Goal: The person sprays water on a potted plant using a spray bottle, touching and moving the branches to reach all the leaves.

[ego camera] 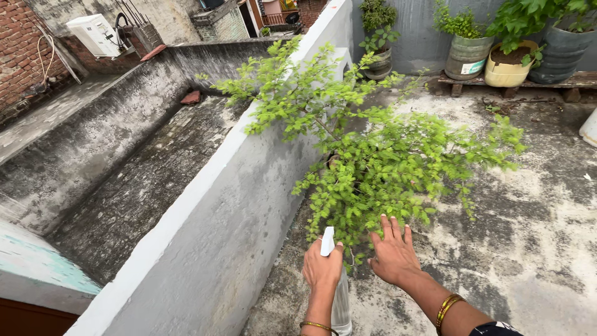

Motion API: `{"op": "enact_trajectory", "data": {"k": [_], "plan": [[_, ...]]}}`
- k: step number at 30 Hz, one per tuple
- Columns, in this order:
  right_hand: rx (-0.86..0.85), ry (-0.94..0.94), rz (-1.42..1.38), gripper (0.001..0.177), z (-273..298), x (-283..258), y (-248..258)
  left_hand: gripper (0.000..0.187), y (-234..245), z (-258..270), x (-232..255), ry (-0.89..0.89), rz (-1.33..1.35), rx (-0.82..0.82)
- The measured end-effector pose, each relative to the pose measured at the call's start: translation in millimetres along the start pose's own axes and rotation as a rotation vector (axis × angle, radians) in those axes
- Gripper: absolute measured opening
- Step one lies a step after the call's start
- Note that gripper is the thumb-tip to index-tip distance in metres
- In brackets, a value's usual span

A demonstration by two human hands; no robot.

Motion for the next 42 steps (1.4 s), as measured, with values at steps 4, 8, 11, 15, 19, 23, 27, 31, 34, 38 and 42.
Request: {"op": "enact_trajectory", "data": {"k": [4,8,11,15,19,23,27,31,34,38,42], "plan": [[-0.015,-0.011,-0.014,0.067,4.6,24.7,-0.6,0.039,-14.8,16.5,20.2,-0.017,0.028,0.013],[-0.004,-0.019,-0.084,0.064,8.0,43.6,-0.9,0.037,-23.8,31.5,32.3,0.049,-0.039,-0.018],[-0.001,-0.008,-0.107,0.065,8.6,55.9,0.8,0.037,-28.8,43.7,36.3,0.094,0.002,0.009],[-0.008,-0.003,-0.117,0.062,7.2,69.8,5.3,0.036,-38.0,54.1,36.0,0.119,-0.077,-0.007],[0.011,0.045,-0.136,0.065,1.9,79.4,6.5,0.036,-43.2,63.6,29.5,0.164,-0.09,-0.031],[-0.015,0.083,-0.142,0.077,-1.2,85.3,3.6,0.042,-37.5,77.4,31.6,0.119,-0.007,0.095],[-0.048,0.139,-0.106,0.089,-8.6,88.8,5.4,0.048,-42.2,90.9,24.9,0.17,-0.082,0.099],[-0.056,0.185,-0.11,0.087,-10.1,89.9,0.6,0.052,-44.4,106.9,11.4,0.201,-0.132,0.107],[-0.077,0.173,-0.119,0.087,-10.6,89.1,-11.2,0.063,-33.5,118.2,3.3,0.224,-0.027,0.211],[-0.013,0.161,-0.14,0.079,-14.2,84.3,-21.4,0.06,-30.6,129.9,-5.7,0.258,-0.074,0.131],[0.045,0.138,-0.137,0.071,-11.0,76.6,-23.5,0.056,-31.2,133.9,-20.4,0.354,-0.108,-0.043]]}}
Point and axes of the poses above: each hand's wrist, its own z-axis away from the middle knuckle, its own y-axis out of the back of the hand, x = y × z, the point moved 8 cm from there along -z, towards the middle knuckle, and after that the axes turned 4 degrees about y, right-handed, at the moved point
